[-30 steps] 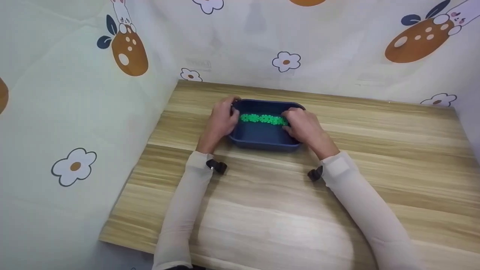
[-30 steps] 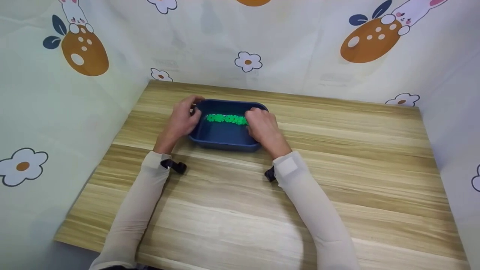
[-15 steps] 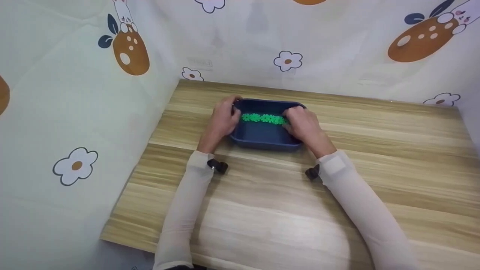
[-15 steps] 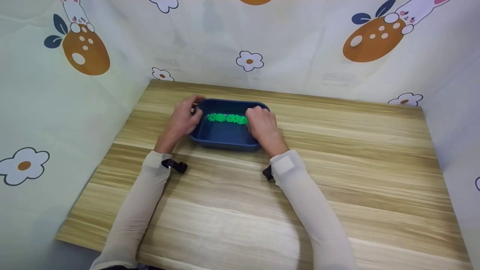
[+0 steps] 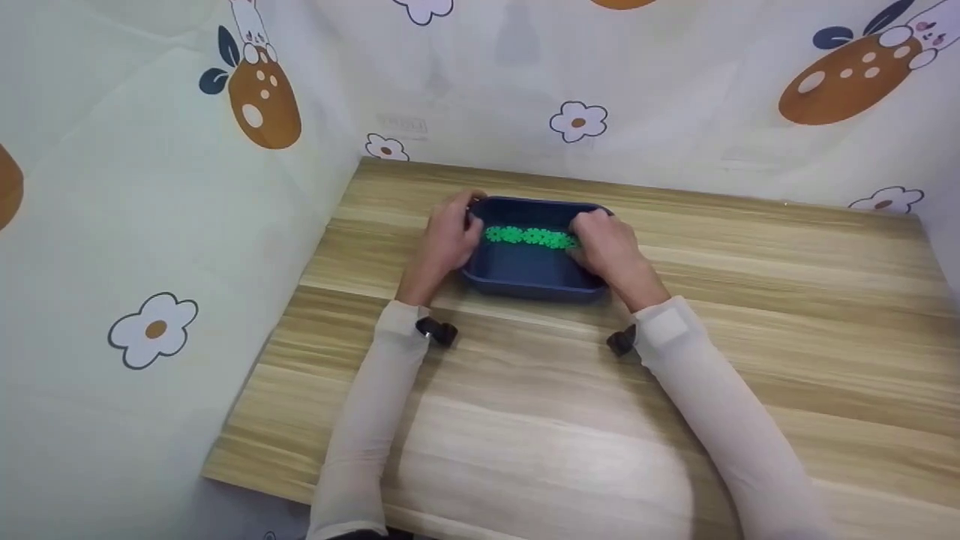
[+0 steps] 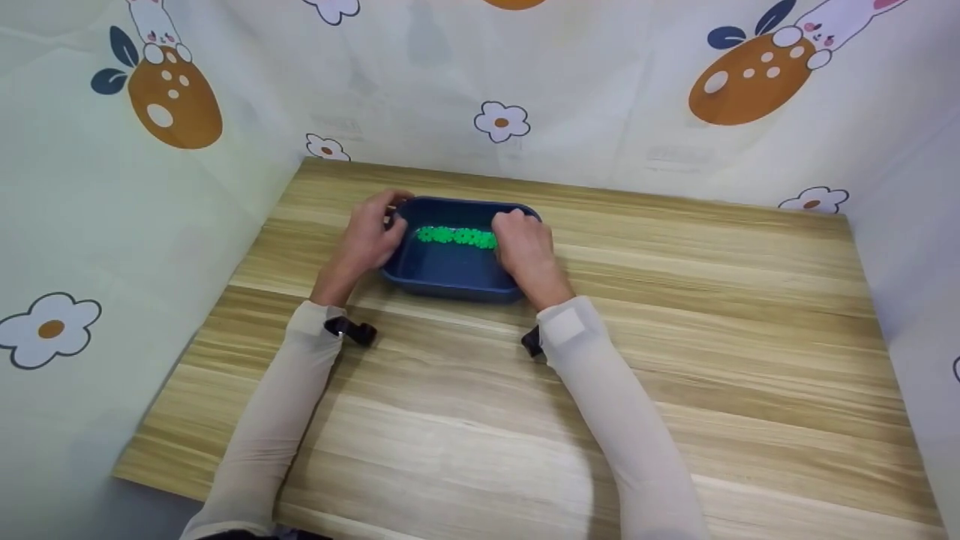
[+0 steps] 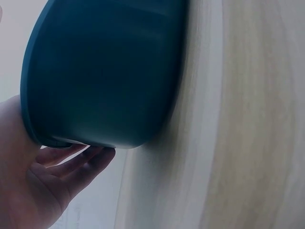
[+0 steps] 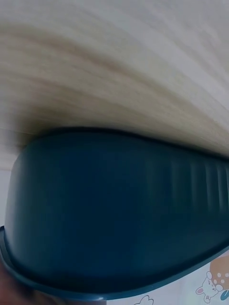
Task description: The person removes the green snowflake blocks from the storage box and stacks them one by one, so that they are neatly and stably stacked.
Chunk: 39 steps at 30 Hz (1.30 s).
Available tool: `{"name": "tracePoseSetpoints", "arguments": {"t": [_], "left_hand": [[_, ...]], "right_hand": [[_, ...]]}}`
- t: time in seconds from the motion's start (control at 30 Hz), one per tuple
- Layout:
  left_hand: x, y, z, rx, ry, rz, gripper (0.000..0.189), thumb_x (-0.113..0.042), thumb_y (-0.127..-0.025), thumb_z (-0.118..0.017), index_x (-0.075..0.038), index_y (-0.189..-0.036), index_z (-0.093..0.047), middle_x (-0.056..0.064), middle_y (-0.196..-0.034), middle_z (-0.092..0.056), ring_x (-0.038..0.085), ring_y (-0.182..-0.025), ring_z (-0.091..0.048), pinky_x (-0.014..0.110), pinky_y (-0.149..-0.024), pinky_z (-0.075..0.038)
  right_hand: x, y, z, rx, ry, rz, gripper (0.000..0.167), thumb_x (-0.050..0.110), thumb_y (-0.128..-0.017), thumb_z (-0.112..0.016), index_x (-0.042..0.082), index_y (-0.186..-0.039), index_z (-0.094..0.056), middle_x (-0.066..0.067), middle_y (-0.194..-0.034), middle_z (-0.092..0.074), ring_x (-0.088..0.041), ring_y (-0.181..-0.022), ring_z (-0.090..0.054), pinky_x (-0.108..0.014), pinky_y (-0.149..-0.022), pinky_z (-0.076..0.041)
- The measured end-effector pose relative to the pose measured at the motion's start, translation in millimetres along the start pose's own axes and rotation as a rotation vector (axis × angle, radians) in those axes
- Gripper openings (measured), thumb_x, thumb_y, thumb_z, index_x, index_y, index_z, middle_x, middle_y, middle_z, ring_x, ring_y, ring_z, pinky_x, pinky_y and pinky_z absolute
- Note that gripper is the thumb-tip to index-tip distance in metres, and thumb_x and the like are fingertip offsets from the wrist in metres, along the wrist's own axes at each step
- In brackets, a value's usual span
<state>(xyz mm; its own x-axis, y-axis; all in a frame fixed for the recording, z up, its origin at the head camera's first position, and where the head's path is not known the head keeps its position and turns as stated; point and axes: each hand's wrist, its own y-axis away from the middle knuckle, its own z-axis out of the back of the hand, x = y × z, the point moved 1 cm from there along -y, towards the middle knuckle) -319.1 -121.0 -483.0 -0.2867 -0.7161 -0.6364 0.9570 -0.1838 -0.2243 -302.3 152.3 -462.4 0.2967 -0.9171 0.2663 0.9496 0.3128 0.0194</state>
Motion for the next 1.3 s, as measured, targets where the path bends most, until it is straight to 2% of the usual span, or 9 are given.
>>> {"name": "tracePoseSetpoints", "arguments": {"t": [0.17, 0.37, 0.53, 0.67, 0.8, 1.0, 1.13, 1.3], "left_hand": [[0.2, -0.5, 0.0, -0.006, -0.004, -0.005, 0.038, -0.006, -0.103, -0.058, -0.009, -0.141, -0.064, 0.017, -0.139, -0.069, 0.029, -0.129, -0.065, 0.045, -0.115, -0.051], [-0.6, -1.3, -0.3, -0.002, 0.003, -0.003, 0.039, -0.006, -0.103, -0.058, -0.008, -0.141, -0.064, 0.018, -0.140, -0.069, 0.029, -0.130, -0.065, 0.045, -0.116, -0.051], [-1.0, -0.5, 0.4, -0.010, -0.006, -0.005, 0.039, -0.007, -0.102, -0.058, -0.008, -0.140, -0.065, 0.017, -0.139, -0.069, 0.028, -0.129, -0.065, 0.044, -0.115, -0.051], [-1.8, 0.1, -0.3, -0.036, -0.011, -0.036, 0.038, -0.005, -0.100, -0.059, -0.005, -0.137, -0.066, 0.019, -0.134, -0.071, 0.030, -0.125, -0.067, 0.044, -0.112, -0.053], [-3.2, 0.6, -1.4, -0.060, -0.025, -0.055, 0.037, -0.004, -0.100, -0.061, -0.004, -0.136, -0.068, 0.019, -0.130, -0.073, 0.030, -0.119, -0.068, 0.045, -0.107, -0.055], [-4.3, 0.7, -3.5, -0.071, -0.046, -0.034, 0.036, -0.006, -0.100, -0.061, -0.007, -0.136, -0.068, 0.015, -0.124, -0.073, 0.027, -0.107, -0.066, 0.044, -0.098, -0.056], [-5.5, 0.4, -4.3, -0.066, -0.047, -0.027, 0.037, -0.006, -0.100, -0.062, -0.007, -0.136, -0.068, 0.015, -0.127, -0.072, 0.027, -0.110, -0.066, 0.044, -0.100, -0.056], [-6.7, -0.2, -3.7, -0.055, -0.042, -0.027, 0.037, -0.005, -0.099, -0.062, -0.006, -0.136, -0.068, 0.016, -0.129, -0.072, 0.027, -0.114, -0.066, 0.043, -0.102, -0.056]], "right_hand": [[2, -2.6, 0, 0.004, -0.004, -0.015, 0.014, 0.014, -0.096, -0.075, 0.000, -0.093, -0.077, -0.018, -0.094, -0.075, -0.031, -0.082, -0.064, -0.057, -0.073, -0.059], [3, -2.2, 0, -0.001, 0.005, -0.019, 0.015, 0.012, -0.095, -0.073, 0.003, -0.083, -0.071, -0.016, -0.090, -0.072, -0.031, -0.080, -0.063, -0.059, -0.072, -0.059], [3, -2.2, -2, -0.022, 0.011, -0.004, 0.014, 0.011, -0.093, -0.074, 0.004, -0.082, -0.069, -0.016, -0.088, -0.070, -0.032, -0.079, -0.061, -0.058, -0.071, -0.058], [4, 0.6, -5, -0.051, 0.024, 0.009, 0.013, 0.012, -0.089, -0.077, 0.003, -0.083, -0.069, -0.019, -0.091, -0.073, -0.036, -0.082, -0.067, -0.060, -0.072, -0.058], [3, 3.4, -5, -0.064, 0.036, 0.023, 0.016, 0.016, -0.087, -0.079, 0.002, -0.089, -0.072, -0.021, -0.098, -0.073, -0.041, -0.092, -0.071, -0.062, -0.076, -0.059], [0, 6.2, -2, -0.056, -0.022, 0.053, 0.027, 0.018, -0.088, -0.082, -0.001, -0.107, -0.077, -0.021, -0.106, -0.072, -0.041, -0.097, -0.069, -0.061, -0.082, -0.059], [-5, 7.2, 2, -0.059, -0.104, 0.102, 0.036, 0.017, -0.090, -0.080, -0.005, -0.118, -0.077, -0.023, -0.112, -0.073, -0.037, -0.100, -0.068, -0.057, -0.089, -0.059], [-10, 11.3, 3, -0.096, -0.200, 0.153, 0.039, 0.017, -0.090, -0.079, -0.006, -0.121, -0.077, -0.022, -0.114, -0.073, -0.033, -0.097, -0.067, -0.050, -0.087, -0.060]]}}
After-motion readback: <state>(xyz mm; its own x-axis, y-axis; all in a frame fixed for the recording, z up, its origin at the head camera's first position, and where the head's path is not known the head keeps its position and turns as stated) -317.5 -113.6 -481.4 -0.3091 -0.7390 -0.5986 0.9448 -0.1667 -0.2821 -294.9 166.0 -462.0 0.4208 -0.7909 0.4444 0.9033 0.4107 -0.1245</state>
